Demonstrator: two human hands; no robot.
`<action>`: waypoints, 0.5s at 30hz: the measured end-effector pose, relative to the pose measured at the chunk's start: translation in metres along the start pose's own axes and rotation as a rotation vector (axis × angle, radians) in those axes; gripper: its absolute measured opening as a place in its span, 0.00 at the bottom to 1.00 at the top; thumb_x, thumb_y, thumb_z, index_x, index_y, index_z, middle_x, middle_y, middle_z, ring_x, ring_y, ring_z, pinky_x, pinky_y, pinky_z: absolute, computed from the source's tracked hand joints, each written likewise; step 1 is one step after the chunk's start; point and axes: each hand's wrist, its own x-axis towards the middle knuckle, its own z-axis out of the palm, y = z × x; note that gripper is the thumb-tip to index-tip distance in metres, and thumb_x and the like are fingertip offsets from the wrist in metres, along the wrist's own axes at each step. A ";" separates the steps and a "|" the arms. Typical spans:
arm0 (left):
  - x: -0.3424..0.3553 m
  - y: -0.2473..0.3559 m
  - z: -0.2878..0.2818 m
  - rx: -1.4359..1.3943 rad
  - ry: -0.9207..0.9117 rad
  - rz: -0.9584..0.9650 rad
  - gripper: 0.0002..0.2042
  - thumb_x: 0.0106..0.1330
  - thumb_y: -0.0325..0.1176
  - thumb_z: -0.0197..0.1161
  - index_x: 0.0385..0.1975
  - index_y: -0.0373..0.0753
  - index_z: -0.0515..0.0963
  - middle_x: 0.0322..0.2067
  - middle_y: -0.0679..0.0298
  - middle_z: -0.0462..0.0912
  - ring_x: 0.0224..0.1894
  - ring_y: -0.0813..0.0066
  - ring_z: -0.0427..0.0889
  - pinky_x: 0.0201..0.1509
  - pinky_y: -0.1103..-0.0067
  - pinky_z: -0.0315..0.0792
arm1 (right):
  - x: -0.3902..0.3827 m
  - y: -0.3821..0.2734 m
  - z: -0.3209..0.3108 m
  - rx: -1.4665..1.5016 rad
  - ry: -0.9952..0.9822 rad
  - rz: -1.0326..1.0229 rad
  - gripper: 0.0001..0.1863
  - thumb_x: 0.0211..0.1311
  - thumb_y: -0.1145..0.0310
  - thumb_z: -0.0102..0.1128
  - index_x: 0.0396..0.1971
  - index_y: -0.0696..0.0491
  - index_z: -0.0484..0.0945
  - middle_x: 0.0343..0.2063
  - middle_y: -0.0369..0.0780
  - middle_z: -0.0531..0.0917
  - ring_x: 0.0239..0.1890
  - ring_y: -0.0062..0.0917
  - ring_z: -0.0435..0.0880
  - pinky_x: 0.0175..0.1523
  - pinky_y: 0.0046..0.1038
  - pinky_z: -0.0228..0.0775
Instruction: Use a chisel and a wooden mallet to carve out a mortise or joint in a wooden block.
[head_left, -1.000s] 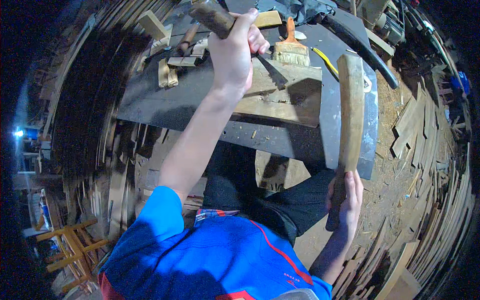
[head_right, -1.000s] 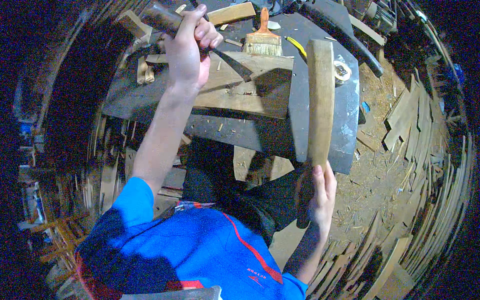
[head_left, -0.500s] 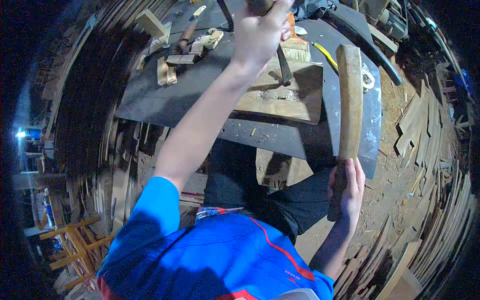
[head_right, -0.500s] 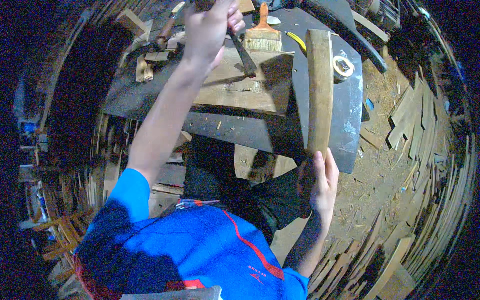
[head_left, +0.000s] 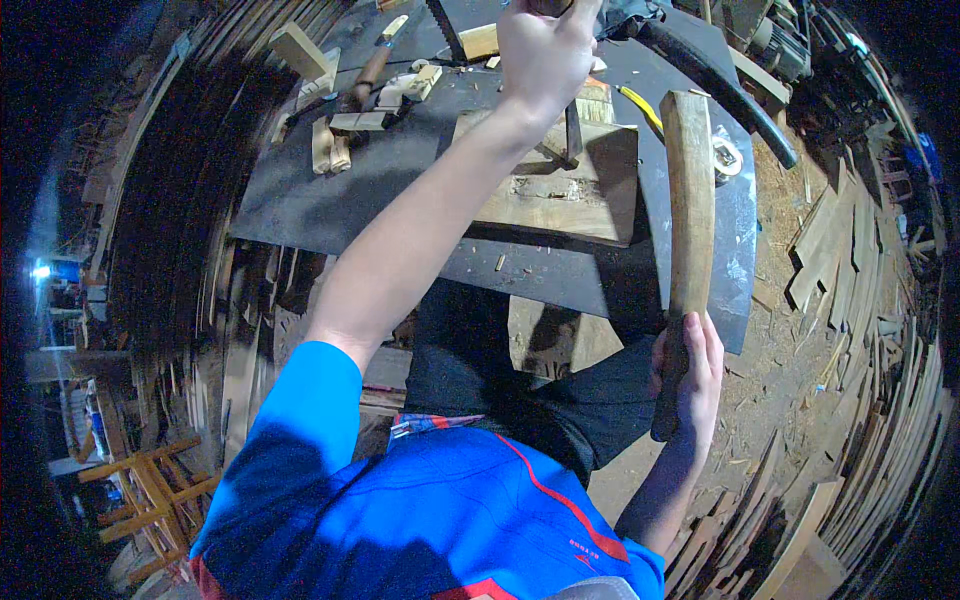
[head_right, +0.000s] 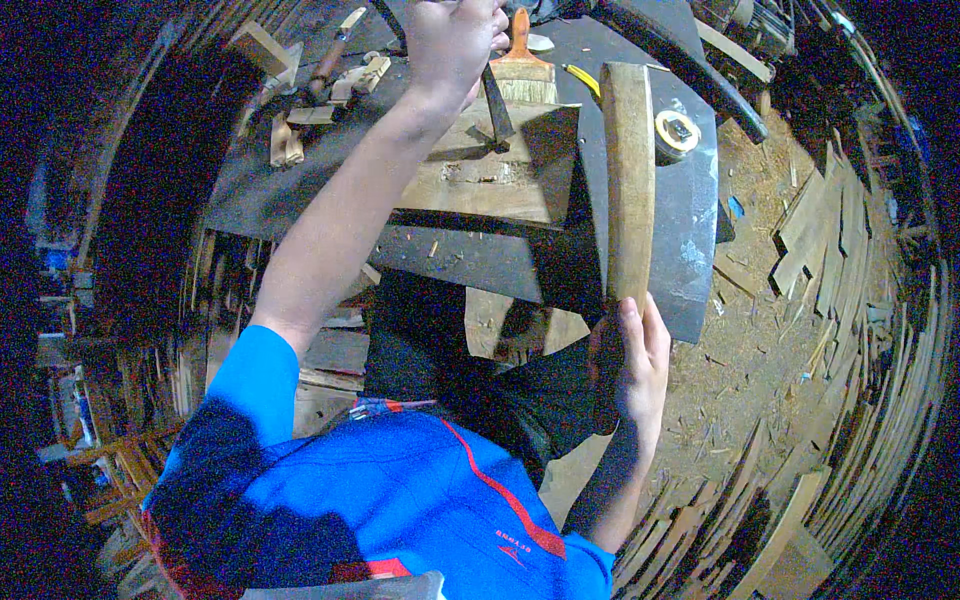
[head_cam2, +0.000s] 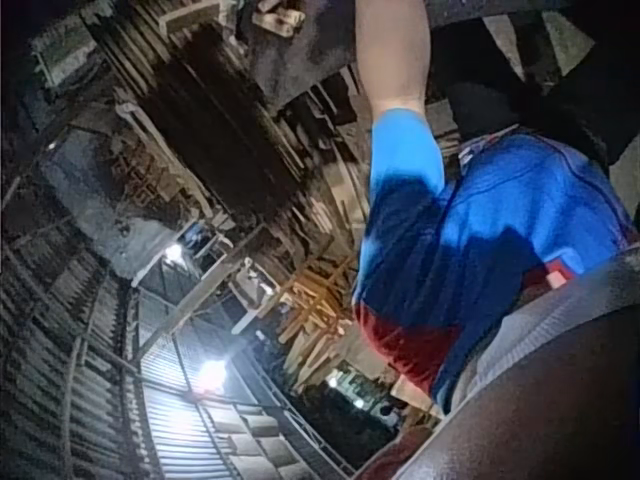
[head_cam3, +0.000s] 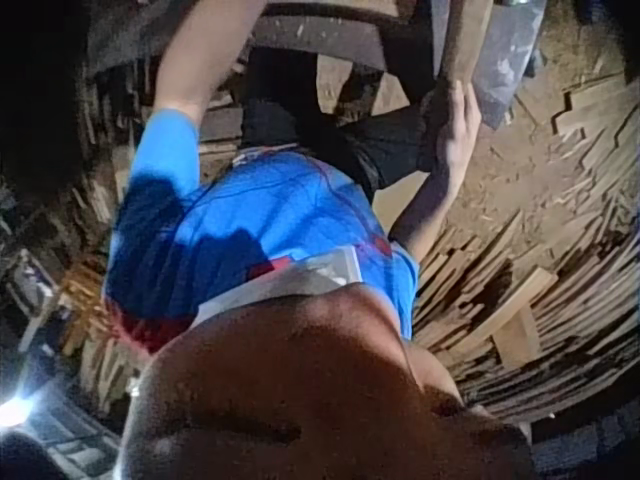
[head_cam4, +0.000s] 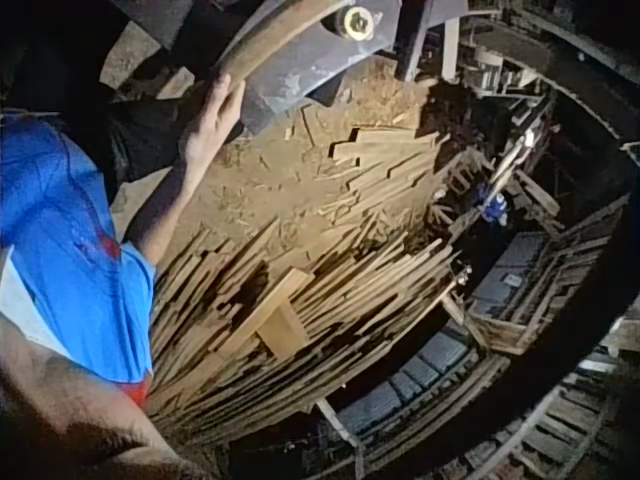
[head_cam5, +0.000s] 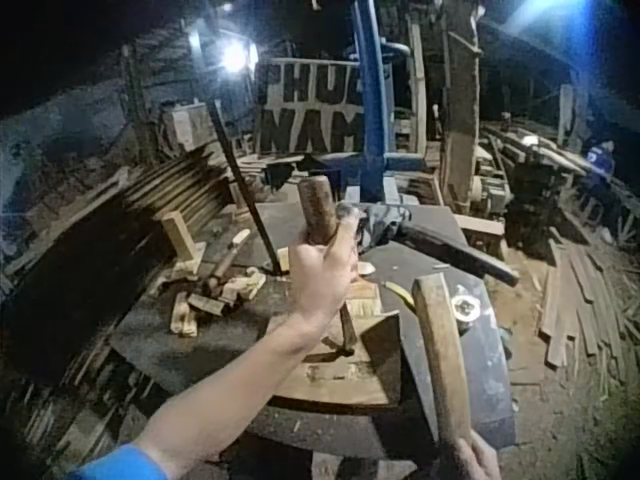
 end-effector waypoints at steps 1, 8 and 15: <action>0.001 -0.001 -0.002 -0.067 -0.025 -0.021 0.26 0.69 0.41 0.62 0.08 0.41 0.67 0.10 0.73 0.66 0.12 0.86 0.64 0.24 0.78 0.75 | 0.000 0.000 0.000 -0.002 -0.005 0.004 0.15 0.75 0.55 0.46 0.36 0.51 0.70 0.18 0.34 0.74 0.13 0.15 0.70 0.16 0.19 0.62; -0.008 0.011 -0.002 -0.033 0.109 -0.165 0.25 0.70 0.40 0.61 0.08 0.44 0.66 0.10 0.75 0.64 0.12 0.87 0.60 0.17 0.82 0.61 | 0.000 -0.001 0.000 0.020 0.011 0.044 0.15 0.75 0.55 0.47 0.36 0.51 0.70 0.18 0.33 0.74 0.13 0.16 0.70 0.16 0.19 0.62; -0.007 0.001 -0.013 -0.148 0.035 -0.110 0.24 0.70 0.38 0.61 0.09 0.46 0.64 0.10 0.76 0.60 0.12 0.87 0.55 0.17 0.80 0.49 | 0.001 0.007 -0.003 -0.027 0.005 -0.002 0.18 0.75 0.51 0.45 0.38 0.52 0.71 0.17 0.35 0.74 0.11 0.18 0.70 0.13 0.20 0.61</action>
